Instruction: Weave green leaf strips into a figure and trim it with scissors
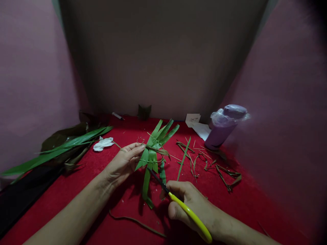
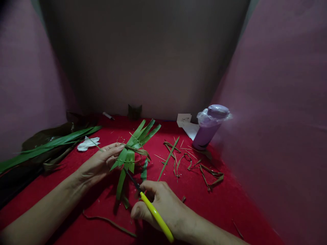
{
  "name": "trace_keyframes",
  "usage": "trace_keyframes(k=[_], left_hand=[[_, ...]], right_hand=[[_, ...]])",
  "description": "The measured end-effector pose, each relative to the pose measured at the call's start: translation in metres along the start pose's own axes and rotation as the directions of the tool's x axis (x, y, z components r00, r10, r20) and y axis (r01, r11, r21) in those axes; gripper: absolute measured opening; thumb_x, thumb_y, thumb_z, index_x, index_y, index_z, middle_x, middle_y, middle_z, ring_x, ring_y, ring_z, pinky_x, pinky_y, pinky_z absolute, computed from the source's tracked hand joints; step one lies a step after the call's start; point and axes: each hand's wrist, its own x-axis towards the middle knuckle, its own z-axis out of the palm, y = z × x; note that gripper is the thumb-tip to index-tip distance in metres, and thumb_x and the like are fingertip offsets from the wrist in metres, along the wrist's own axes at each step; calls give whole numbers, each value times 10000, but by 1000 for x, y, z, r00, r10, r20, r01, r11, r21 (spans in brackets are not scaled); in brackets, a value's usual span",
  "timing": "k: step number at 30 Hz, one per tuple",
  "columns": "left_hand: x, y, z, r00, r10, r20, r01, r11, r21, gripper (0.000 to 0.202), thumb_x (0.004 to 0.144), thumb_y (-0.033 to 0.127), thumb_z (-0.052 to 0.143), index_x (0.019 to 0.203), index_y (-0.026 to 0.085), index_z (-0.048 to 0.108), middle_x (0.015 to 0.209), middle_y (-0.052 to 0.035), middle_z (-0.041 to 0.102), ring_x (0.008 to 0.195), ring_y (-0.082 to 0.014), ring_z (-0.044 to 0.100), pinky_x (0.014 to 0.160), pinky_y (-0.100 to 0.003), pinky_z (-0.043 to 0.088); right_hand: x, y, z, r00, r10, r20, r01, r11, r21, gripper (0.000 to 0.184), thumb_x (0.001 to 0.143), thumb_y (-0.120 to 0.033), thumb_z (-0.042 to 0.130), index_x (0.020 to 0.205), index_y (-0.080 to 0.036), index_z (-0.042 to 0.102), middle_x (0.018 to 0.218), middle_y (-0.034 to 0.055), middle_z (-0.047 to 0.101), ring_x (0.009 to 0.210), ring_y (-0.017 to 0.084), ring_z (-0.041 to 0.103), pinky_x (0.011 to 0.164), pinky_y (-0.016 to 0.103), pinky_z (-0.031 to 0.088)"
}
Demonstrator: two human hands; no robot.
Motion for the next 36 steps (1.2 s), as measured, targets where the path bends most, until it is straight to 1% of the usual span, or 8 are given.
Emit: trace_keyframes(k=[5, 11, 15, 21, 27, 32, 36], left_hand=[[1, -2, -2, 1000, 5, 16, -5, 1000, -14, 104, 731, 152, 640, 834, 142, 631, 779, -43, 695, 661, -129, 646, 595, -215, 517], [1, -1, -1, 1000, -1, 4, 1, 1000, 9, 84, 753, 139, 613, 835, 135, 627, 758, -38, 681, 644, -113, 631, 587, -202, 510], [0, -1, 1, 1000, -8, -9, 8, 1000, 17, 83, 757, 133, 605, 838, 135, 624, 790, -45, 683, 680, -126, 638, 622, -222, 518], [2, -4, -1, 1000, -19, -22, 19, 1000, 24, 57, 752, 143, 616, 809, 137, 612, 735, -34, 671, 617, -113, 627, 554, -196, 503], [2, -3, 1, 999, -15, -46, 17, 999, 36, 87, 748, 128, 616, 835, 138, 612, 772, -42, 674, 655, -127, 635, 582, -215, 511], [1, -3, 3, 999, -19, -31, 20, 999, 42, 51, 766, 140, 598, 817, 134, 604, 753, -41, 666, 636, -118, 626, 558, -198, 497], [1, -3, 2, 999, -11, -48, 13, 998, 54, 45, 761, 129, 603, 806, 127, 607, 746, -35, 663, 627, -109, 620, 553, -185, 492]], right_hand=[[0, 0, 0, 1000, 16, 13, -16, 1000, -9, 557, 693, -715, 472, 699, -158, 448, 590, -53, 346, 541, 79, 264, 472, 208, 227], [-2, -1, 1, 1000, 15, 18, -15, 1000, 6, 530, 711, -688, 483, 723, -159, 455, 593, -48, 376, 540, 80, 288, 474, 207, 237], [-3, 0, 1, 1000, 18, 0, -18, 1000, -5, 549, 692, -713, 475, 700, -165, 441, 574, -57, 335, 528, 78, 257, 455, 204, 212], [-1, 0, -1, 1000, 5, -6, -6, 999, -42, 619, 682, -754, 421, 745, -144, 506, 598, -46, 350, 538, 83, 252, 477, 205, 243], [0, 4, 0, 1000, 3, -5, -3, 999, -42, 644, 675, -761, 413, 786, -139, 537, 602, -47, 352, 540, 84, 245, 478, 205, 247], [0, 8, 1, 1000, 13, -22, -14, 999, -48, 598, 695, -742, 422, 722, -148, 495, 592, -48, 345, 535, 80, 249, 461, 200, 228], [0, 7, 1, 999, 33, -25, -34, 999, -38, 568, 701, -725, 442, 684, -158, 468, 570, -50, 341, 526, 77, 266, 443, 193, 214]])
